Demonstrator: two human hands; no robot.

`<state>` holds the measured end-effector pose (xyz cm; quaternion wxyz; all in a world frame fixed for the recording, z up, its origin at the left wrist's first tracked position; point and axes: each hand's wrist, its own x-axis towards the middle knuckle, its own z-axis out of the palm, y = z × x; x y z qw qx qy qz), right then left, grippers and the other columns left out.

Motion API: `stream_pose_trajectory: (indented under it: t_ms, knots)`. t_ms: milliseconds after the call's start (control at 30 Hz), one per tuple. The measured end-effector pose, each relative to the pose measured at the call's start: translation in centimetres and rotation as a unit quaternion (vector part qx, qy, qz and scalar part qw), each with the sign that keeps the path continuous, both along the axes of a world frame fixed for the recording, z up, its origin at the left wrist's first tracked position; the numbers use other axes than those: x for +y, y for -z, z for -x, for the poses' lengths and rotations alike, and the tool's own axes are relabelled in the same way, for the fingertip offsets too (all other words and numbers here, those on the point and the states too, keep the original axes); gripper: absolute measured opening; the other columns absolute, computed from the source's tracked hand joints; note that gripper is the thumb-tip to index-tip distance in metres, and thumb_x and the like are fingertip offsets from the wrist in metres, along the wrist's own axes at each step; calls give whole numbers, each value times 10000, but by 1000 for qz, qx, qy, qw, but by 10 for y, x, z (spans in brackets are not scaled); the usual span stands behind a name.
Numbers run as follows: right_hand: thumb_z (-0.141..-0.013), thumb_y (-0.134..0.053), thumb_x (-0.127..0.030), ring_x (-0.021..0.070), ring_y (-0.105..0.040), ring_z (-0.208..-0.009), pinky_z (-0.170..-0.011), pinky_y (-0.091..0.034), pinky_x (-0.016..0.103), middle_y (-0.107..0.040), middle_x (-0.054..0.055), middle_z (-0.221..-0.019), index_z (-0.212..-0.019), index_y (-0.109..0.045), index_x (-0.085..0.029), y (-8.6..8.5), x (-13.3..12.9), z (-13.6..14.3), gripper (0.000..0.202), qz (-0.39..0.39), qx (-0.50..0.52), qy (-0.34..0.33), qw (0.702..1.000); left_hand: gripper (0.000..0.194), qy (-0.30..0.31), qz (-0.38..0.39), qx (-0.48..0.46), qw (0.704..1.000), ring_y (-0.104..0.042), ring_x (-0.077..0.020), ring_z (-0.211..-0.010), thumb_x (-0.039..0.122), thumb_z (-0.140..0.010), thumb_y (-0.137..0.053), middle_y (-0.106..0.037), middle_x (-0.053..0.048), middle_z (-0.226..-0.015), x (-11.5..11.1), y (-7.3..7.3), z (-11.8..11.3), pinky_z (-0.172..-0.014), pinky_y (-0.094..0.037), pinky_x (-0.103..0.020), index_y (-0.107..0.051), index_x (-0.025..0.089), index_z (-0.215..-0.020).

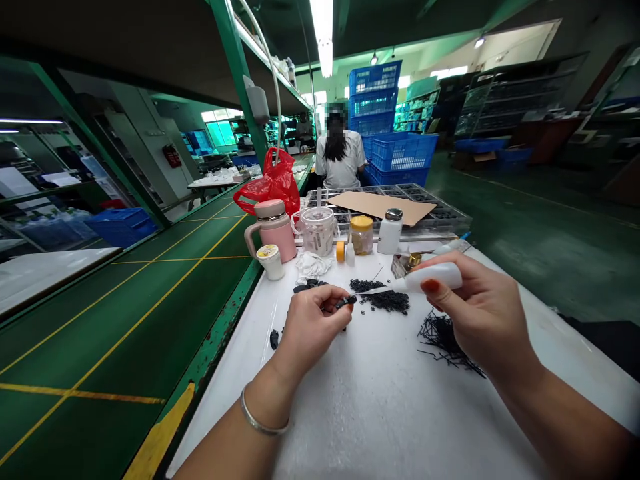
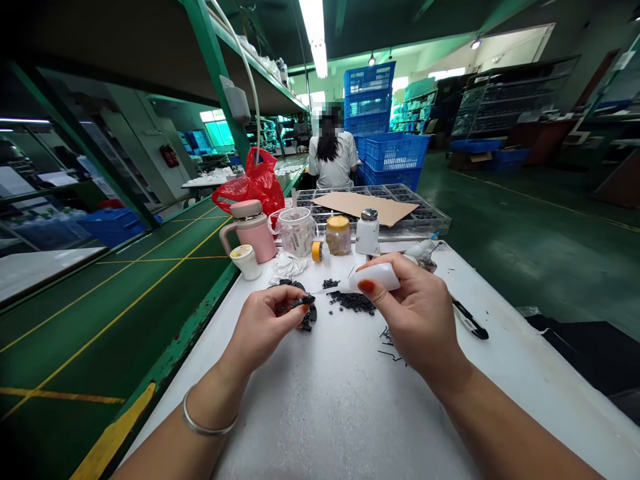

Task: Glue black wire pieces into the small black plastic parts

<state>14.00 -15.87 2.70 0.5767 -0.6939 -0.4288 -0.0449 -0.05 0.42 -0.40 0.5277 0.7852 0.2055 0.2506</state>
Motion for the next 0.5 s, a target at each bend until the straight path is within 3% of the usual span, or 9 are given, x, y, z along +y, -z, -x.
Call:
stream_pose_trajectory:
  t_ms: [500]
  knots:
    - [-850,-630,-409,128,-460,-540,-444,-312,236,-568,27,-721,-841,-645,-201,-5,-1,2,208,6,1,2,1000,192,1,0,3,1000,-526,-98,-615,243,-748,-627,-581,-12,-704,1,1,0,-539,-420,-158,-672,138,-903]
